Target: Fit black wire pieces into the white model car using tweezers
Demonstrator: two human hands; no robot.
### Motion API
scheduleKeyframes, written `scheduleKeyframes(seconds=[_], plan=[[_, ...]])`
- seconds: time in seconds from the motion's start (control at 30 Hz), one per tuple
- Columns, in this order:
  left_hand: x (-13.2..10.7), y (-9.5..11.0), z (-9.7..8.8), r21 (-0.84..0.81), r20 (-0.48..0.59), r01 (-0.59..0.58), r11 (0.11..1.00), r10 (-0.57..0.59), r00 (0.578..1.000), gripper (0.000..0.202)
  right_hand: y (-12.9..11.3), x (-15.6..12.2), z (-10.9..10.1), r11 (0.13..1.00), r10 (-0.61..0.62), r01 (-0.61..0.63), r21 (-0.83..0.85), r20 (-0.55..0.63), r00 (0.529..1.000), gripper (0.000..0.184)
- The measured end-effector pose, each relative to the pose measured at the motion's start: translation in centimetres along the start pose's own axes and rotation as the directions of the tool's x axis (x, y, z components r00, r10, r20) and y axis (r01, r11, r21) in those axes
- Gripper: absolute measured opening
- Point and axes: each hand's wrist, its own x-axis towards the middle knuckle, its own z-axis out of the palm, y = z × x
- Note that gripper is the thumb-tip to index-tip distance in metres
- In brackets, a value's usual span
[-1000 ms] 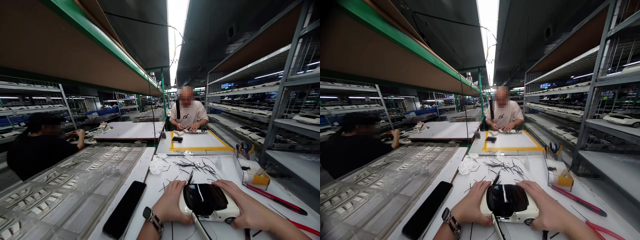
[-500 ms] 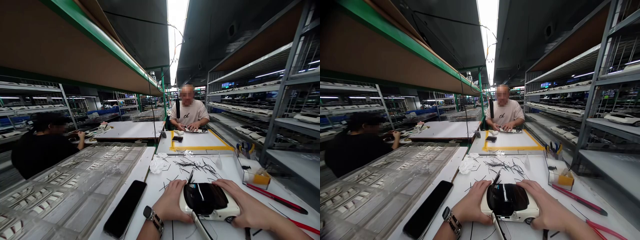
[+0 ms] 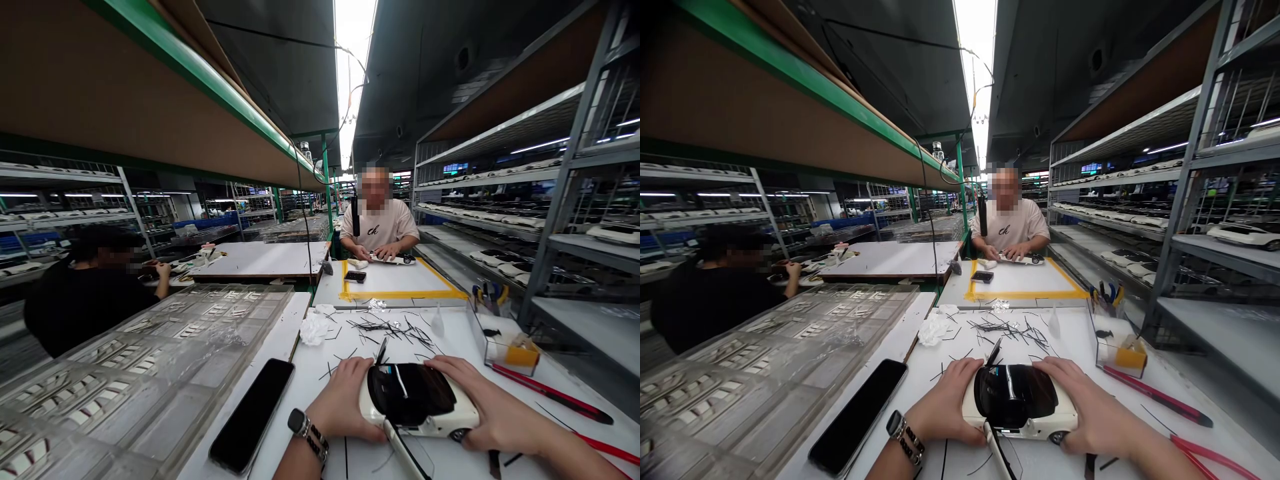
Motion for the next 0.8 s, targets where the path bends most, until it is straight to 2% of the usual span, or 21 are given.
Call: scheduleKeyframes(seconds=[0.27, 0.53, 0.8], plan=[[0.0, -0.1, 0.2, -0.004, 0.000, -0.010, 1.000, 0.010, 1.000, 0.107, -0.1, 0.0, -0.1, 1.000, 0.011, -0.011, -0.002, 0.015, 1.000, 0.097], [0.1, 0.0, 0.0, -0.014, 0.013, 0.006, 1.000, -0.006, 1.000, 0.108, 1.1, -0.1, 0.3, 0.999, -0.034, 0.034, 0.013, -0.014, 0.999, 0.097], [0.1, -0.3, 0.3, -0.019, -0.011, -0.009, 1.000, 0.008, 1.000, 0.107, 0.0, 0.0, 0.0, 1.000, 0.002, -0.002, 0.006, 0.007, 1.000, 0.097]])
